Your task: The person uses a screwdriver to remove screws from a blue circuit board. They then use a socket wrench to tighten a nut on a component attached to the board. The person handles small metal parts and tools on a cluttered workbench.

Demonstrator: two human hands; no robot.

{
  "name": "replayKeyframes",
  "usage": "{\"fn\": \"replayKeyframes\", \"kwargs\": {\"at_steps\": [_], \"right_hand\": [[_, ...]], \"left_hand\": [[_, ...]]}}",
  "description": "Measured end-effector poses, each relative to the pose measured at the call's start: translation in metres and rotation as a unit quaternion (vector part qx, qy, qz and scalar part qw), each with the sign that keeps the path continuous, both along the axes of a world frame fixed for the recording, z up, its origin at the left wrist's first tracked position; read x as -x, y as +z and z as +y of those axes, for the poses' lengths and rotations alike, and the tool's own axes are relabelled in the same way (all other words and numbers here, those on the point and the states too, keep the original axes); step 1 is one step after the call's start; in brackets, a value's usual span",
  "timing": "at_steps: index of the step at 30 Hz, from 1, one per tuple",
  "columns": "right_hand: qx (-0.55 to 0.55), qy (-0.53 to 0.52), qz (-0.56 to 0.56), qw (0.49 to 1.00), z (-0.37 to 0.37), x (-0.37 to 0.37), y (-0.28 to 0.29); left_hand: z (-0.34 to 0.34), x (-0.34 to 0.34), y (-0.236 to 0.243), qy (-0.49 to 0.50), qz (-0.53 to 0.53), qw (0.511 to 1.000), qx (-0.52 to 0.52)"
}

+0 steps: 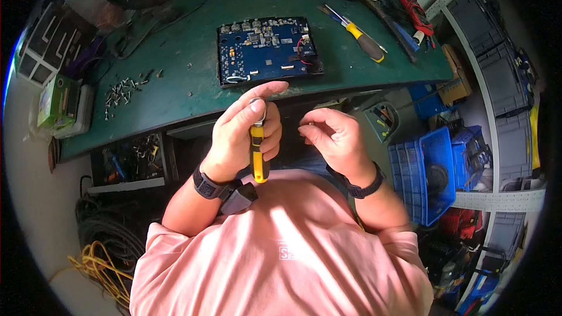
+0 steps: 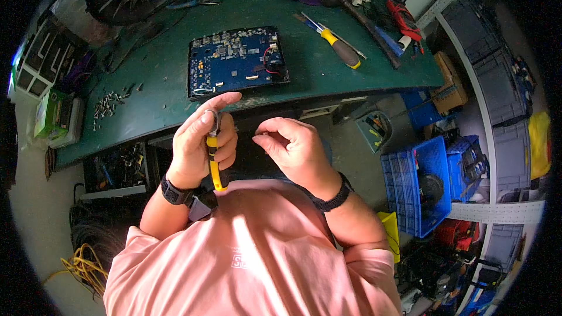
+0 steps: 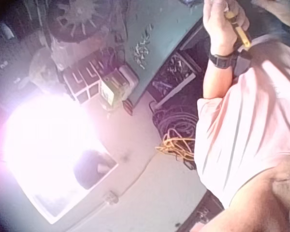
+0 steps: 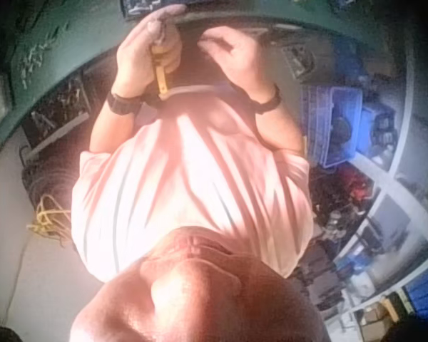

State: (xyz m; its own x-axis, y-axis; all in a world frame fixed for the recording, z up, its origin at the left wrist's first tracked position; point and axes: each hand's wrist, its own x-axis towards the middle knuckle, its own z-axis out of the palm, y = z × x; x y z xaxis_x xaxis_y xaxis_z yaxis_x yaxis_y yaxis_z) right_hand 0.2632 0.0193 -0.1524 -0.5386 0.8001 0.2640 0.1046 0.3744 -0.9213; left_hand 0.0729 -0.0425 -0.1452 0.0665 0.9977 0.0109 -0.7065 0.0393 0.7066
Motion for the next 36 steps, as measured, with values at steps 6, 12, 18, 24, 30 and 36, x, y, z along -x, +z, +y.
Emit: {"fn": "replayKeyframes", "kwargs": {"at_steps": [6, 12, 18, 24, 30, 36], "right_hand": [[-0.035, 0.009, 0.008, 0.999, 0.003, 0.010, 0.020], [0.230, 0.049, 0.063, 0.970, -0.010, 0.028, -0.002], [0.469, 0.302, 0.122, 0.821, -0.002, 0.021, -0.002], [0.376, 0.304, 0.130, 0.866, -0.005, 0.027, 0.002], [0.233, 0.219, 0.104, 0.942, -0.009, 0.035, -0.003], [-0.033, 0.145, -0.031, 0.988, 0.000, 0.023, 0.033]], "left_hand": [[0.003, 0.006, -0.004, -0.019, -0.071, 0.997, 0.012], [0.007, 0.001, -0.004, 0.163, 0.082, 0.982, -0.043], [0.015, 0.006, 0.012, 0.045, -0.020, 0.987, -0.154], [0.018, -0.002, 0.018, 0.080, -0.001, 0.993, -0.085], [0.012, 0.005, 0.018, 0.092, 0.009, 0.995, -0.031], [0.001, 0.025, 0.004, 0.034, -0.075, 0.995, -0.061]]}}
